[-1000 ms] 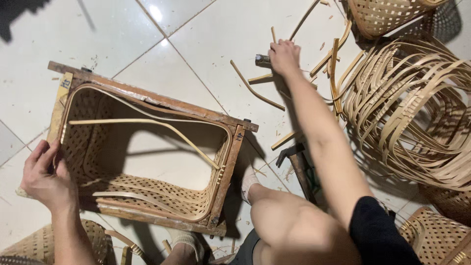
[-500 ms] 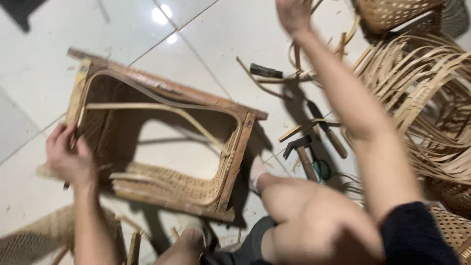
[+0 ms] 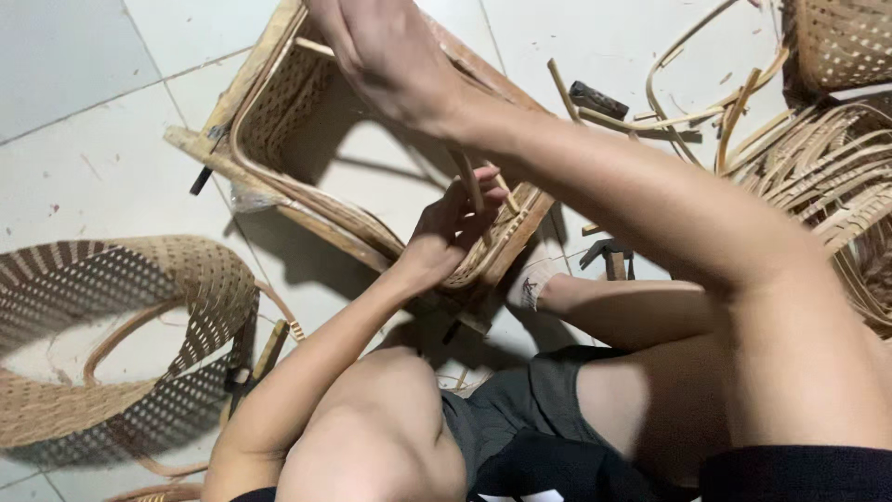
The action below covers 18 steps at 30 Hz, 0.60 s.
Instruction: The person weaves a rectangular basket using thin wooden strips and a wooden mold. They insert and bend strips into the mold, adjust the weave, and use a hammer to secure the structure.
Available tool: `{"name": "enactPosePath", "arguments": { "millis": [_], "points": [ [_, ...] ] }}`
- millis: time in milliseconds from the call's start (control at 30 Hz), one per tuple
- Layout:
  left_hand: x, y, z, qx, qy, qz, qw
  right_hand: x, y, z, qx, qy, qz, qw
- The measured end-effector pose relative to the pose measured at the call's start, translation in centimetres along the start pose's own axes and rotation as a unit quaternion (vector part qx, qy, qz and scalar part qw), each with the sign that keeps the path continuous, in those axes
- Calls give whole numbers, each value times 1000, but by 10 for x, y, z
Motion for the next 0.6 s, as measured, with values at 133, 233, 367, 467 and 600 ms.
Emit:
{"name": "enactPosePath", "arguments": {
  "millis": [133, 233, 367, 467, 600],
  "points": [
    [0, 9, 12, -28, -4, -54, 998, 12, -25, -5, -1, -92, 34, 995],
    [4, 6, 23, 2, -3, -60, 998, 16, -32, -15, 4, -157, 63, 986],
    [5, 8, 30, -25, 12, -73, 997, 12, -35, -12, 0, -151, 60, 987],
    [3, 11, 22, -24, -9, -86, 996, 15, -41, -16, 9, -164, 76, 983],
    [2, 12, 17, -37, -8, -99, 994, 13, -35, -8, 38, -93, 22, 995]
  ]
}}
Point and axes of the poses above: each hand's wrist, its own x-axis away from the middle knuckle, its own y-axis out of the back of the hand, z = x × y, the point moved 9 cm from there along -x, towards the middle knuckle, and after that the axes turned 8 degrees about -z, right-handed, at the moved point
